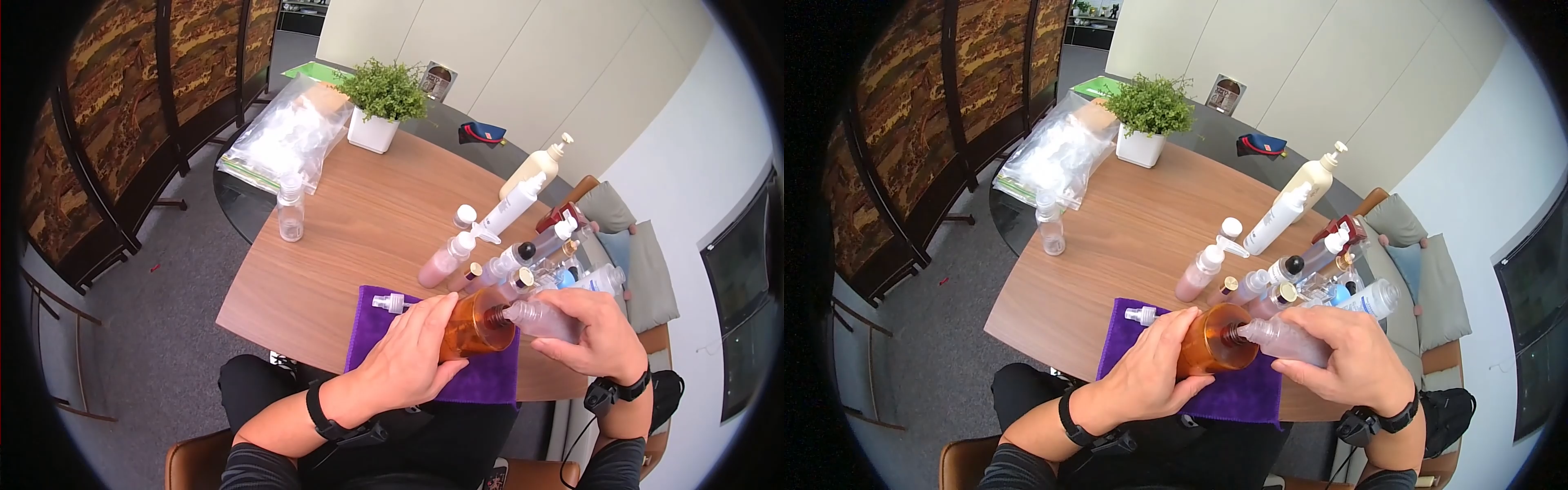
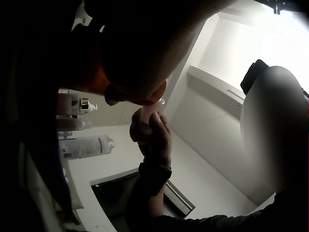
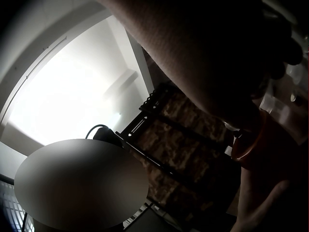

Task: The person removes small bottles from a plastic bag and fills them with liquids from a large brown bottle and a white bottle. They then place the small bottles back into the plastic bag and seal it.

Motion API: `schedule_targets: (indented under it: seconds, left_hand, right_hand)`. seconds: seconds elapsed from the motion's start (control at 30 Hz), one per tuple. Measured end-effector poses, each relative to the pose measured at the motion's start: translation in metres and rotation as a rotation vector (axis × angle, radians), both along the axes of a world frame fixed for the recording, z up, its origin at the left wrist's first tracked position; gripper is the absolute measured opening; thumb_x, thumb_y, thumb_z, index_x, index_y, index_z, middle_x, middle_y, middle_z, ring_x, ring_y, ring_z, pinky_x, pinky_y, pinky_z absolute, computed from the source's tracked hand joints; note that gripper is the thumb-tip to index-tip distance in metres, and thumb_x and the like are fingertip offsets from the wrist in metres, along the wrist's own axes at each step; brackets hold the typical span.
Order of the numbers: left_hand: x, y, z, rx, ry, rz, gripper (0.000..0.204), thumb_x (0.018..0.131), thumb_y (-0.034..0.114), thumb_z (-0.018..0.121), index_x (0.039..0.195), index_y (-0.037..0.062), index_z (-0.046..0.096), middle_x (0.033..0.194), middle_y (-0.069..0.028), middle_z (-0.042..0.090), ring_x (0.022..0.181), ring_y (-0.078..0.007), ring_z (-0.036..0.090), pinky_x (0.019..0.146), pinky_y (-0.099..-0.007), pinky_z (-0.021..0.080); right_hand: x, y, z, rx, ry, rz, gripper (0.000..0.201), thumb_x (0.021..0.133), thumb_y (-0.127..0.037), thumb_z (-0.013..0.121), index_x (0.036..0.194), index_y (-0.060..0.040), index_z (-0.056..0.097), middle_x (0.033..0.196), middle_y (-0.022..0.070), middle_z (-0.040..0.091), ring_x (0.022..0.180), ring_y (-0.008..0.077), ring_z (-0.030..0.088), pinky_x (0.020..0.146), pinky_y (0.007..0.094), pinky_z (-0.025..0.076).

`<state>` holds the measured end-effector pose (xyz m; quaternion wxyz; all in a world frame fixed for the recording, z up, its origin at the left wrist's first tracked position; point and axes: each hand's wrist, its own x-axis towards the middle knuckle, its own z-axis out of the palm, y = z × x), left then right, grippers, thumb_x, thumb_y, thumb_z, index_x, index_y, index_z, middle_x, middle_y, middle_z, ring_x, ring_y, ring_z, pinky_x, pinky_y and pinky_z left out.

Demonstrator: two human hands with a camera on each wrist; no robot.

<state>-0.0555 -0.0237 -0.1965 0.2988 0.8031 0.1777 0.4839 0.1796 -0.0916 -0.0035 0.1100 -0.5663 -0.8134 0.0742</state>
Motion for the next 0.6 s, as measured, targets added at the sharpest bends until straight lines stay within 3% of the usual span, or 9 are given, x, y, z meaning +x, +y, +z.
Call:
schedule_targets:
  seconds: [0.6]
  left_hand:
    - [0.000, 0.000, 0.000, 0.002, -0.007, 0.000, 0.103, 0.082, 0.013, 0.094, 0.160, -0.0073, 0.031, 0.147, -0.0323, 0.053, 0.130, -0.0498, 0.058, 0.110, -0.0529, 0.049]
  right_hand:
    - [-0.005, 0.002, 0.011, -0.039, -0.054, -0.032, 0.051, 0.082, -0.028, 0.092, 0.121, -0.0010, 0.075, 0.106, 0.0203, 0.078, 0.090, 0.0394, 0.076, 0.081, 0.0411, 0.062]
